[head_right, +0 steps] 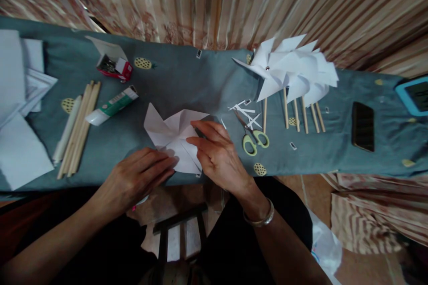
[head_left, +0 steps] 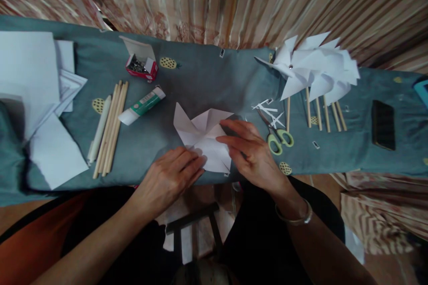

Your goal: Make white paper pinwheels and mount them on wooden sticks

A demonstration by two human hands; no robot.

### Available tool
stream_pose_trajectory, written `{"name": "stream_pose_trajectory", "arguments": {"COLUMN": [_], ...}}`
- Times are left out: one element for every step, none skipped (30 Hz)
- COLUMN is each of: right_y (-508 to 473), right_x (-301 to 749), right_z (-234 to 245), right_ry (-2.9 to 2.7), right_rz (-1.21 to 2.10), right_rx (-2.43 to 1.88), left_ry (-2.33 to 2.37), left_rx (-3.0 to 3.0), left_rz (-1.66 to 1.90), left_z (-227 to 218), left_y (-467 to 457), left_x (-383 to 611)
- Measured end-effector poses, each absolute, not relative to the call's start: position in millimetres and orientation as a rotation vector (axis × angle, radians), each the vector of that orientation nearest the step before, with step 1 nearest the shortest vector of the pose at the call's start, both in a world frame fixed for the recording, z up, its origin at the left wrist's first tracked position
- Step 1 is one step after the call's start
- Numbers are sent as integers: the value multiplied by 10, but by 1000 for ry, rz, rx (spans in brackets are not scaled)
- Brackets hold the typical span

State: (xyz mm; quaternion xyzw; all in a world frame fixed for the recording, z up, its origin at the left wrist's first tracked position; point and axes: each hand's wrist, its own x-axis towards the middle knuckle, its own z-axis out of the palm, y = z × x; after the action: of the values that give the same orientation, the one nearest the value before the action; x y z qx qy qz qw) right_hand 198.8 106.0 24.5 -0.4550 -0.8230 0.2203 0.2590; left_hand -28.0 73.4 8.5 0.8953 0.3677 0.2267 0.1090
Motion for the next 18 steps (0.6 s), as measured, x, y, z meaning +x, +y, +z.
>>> {"name": "stream_pose_trajectory", "arguments": {"right_y": [1062, 1065, 1068, 1071, 1074, 1076, 1077, 1078, 1077, 1077, 1076, 1076, 1076, 1077, 1078, 1079, 1080, 1082], "right_x": [1986, 1984, 1983, 1982, 1980, 1978, 1976, 1974, 1972, 1970, 1970, 1971, 1973, 1976, 1979, 1983, 1986, 1989], "right_z": [241, 238, 234, 230, 226, 222, 218, 215, 211, 207, 201, 195, 188, 179, 171, 163, 158, 155], "right_ry": [-2239, -2244, -2247, -2249, -2248, -2247, -2244, -2242, -2242, -2242, -2244, -2247, -2250, -2250, -2248, -2243, -2235, -2224], "right_rz": [590, 583, 579, 577, 577, 579, 583, 585, 587, 588, 591, 596, 602, 610, 620, 631, 647, 669], "right_rx": [-1226, -1218, -1211, -1205, -1199, -1197, -1198, -1200, -1201, -1203, -1203, -1201, -1200, -1200, -1202, -1204, -1207, -1210], "left_ry": [1082, 1084, 1085, 1085, 1083, 1081, 1079, 1074, 1068, 1062, 1058, 1055, 1057, 1060, 1064, 1069, 1075, 1079], "left_rx": [2636, 2639, 2642, 2643, 2644, 2642, 2637, 2632, 2627, 2622, 2618, 2613, 2608, 2604, 2599, 2596, 2595, 2594], "left_rz": [669, 673, 677, 680, 688, 692, 694, 699, 702, 707, 714, 720, 726, 729, 731, 729, 725, 722], "left_z": [84, 81, 77, 72, 68, 65, 63, 62, 61, 60, 59, 57, 55, 52, 50, 47, 46, 46], "left_y": [733, 732, 732, 732, 733, 733, 734, 734, 733, 732, 730, 729, 728, 728, 729, 731, 734, 737], "left_x": [-280, -280, -281, -281, -281, -282, -282, -283, -284, -287, -289, -293, -296, -299, -302, -304, -306, -308]}}
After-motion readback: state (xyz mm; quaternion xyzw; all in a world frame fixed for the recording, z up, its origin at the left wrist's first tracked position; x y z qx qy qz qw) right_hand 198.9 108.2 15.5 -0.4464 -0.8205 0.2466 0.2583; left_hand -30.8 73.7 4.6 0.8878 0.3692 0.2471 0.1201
